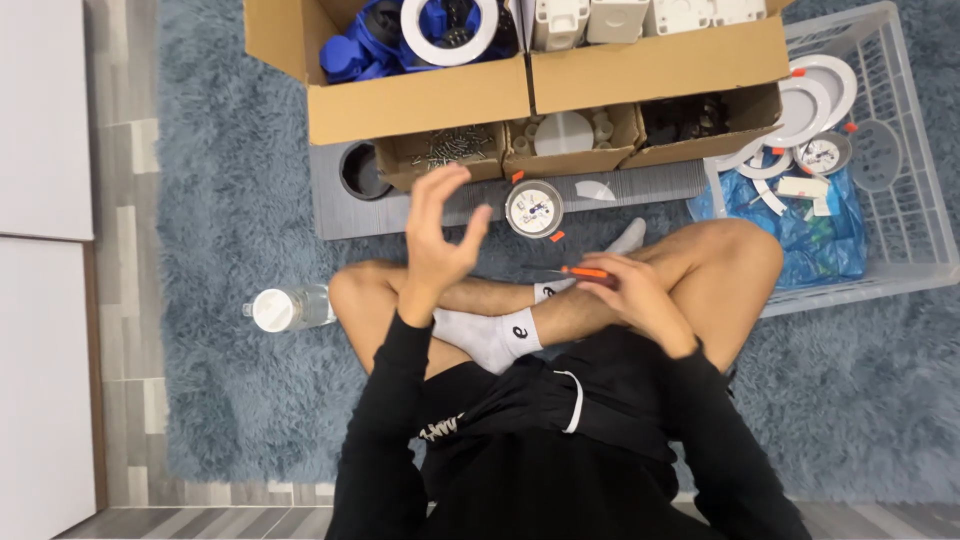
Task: Assembling and inspecting LED downlight fixtures using a screwdriver
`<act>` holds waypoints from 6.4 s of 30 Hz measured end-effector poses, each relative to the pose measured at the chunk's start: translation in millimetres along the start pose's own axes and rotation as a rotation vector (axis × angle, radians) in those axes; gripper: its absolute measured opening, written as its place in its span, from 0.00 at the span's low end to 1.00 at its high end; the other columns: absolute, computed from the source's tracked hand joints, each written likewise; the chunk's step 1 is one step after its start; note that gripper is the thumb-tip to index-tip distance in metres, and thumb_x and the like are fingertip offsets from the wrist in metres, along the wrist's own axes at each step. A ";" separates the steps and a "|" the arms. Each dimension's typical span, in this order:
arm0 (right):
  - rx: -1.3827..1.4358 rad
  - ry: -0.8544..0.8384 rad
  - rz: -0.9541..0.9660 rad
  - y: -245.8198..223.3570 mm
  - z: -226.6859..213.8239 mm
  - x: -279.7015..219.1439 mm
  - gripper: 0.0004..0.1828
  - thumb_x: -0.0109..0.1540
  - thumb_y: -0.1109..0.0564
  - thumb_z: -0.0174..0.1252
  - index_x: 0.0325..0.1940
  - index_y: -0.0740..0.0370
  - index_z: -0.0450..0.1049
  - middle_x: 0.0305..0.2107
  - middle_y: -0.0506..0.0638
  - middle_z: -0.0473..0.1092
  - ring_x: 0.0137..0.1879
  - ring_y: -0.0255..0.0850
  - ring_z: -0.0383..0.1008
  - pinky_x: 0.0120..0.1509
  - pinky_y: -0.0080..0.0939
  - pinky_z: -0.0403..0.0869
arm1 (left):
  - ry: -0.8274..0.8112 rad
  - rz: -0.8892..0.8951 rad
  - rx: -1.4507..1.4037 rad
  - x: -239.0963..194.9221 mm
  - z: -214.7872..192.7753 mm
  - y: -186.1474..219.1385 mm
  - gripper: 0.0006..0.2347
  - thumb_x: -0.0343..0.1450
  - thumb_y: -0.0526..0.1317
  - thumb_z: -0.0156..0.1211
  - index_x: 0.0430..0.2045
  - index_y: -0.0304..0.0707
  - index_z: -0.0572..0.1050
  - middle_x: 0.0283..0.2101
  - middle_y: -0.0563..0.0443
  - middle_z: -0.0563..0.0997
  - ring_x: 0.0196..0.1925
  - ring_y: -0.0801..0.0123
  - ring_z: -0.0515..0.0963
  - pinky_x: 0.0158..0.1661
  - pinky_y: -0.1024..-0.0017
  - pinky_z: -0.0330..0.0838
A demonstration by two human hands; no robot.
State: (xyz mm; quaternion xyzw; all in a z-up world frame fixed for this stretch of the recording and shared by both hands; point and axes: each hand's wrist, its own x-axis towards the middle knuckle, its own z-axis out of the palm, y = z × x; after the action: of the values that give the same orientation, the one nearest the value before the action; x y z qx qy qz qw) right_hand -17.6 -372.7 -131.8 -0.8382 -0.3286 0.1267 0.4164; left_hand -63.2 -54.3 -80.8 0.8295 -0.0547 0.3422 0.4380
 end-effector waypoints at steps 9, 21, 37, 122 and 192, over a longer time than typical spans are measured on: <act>0.333 0.282 0.011 -20.2 -79.1 -54.7 0.21 0.70 0.67 0.64 0.66 0.67 0.69 0.52 0.66 0.79 0.56 0.55 0.83 0.60 0.55 0.82 | 0.064 0.131 0.104 -37.5 34.6 -0.8 0.26 0.70 0.49 0.79 0.59 0.36 0.78 0.61 0.39 0.77 0.64 0.37 0.77 0.65 0.41 0.70; 0.366 0.644 -0.511 -30.5 -107.2 -7.0 0.34 0.80 0.77 0.45 0.86 0.49 0.57 0.54 0.85 0.66 0.54 0.76 0.73 0.59 0.85 0.84 | -0.209 -0.196 0.253 -50.8 87.6 -12.7 0.47 0.68 0.69 0.75 0.73 0.36 0.58 0.69 0.43 0.75 0.68 0.53 0.77 0.66 0.54 0.69; 0.285 0.463 -0.378 -55.4 -75.9 38.1 0.31 0.85 0.69 0.49 0.87 0.45 0.52 0.60 0.81 0.66 0.56 0.81 0.79 0.63 0.74 0.84 | -0.197 -0.262 0.251 -51.8 92.6 -17.6 0.43 0.66 0.67 0.76 0.68 0.38 0.65 0.58 0.48 0.79 0.61 0.56 0.79 0.64 0.59 0.67; 0.389 0.161 -0.564 -88.1 -77.7 81.3 0.34 0.76 0.84 0.53 0.77 0.58 0.55 0.53 0.81 0.69 0.57 0.74 0.80 0.62 0.68 0.88 | -0.137 -0.207 0.306 -60.7 107.2 -23.5 0.35 0.69 0.53 0.78 0.69 0.42 0.68 0.63 0.50 0.81 0.66 0.58 0.79 0.64 0.61 0.69; 0.348 0.162 -0.662 -91.7 -76.5 80.2 0.38 0.74 0.83 0.51 0.80 0.54 0.53 0.51 0.88 0.68 0.54 0.80 0.78 0.62 0.77 0.85 | -0.162 -0.211 0.333 -62.7 109.9 -29.6 0.40 0.63 0.50 0.82 0.70 0.44 0.67 0.63 0.53 0.80 0.65 0.59 0.79 0.64 0.61 0.70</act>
State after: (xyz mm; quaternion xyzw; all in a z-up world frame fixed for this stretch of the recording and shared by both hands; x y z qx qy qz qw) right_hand 39.0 -327.0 -7.6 -0.6107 -0.5211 -0.0273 0.5956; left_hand -42.1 -133.3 -181.8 0.9164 0.0547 0.2311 0.3223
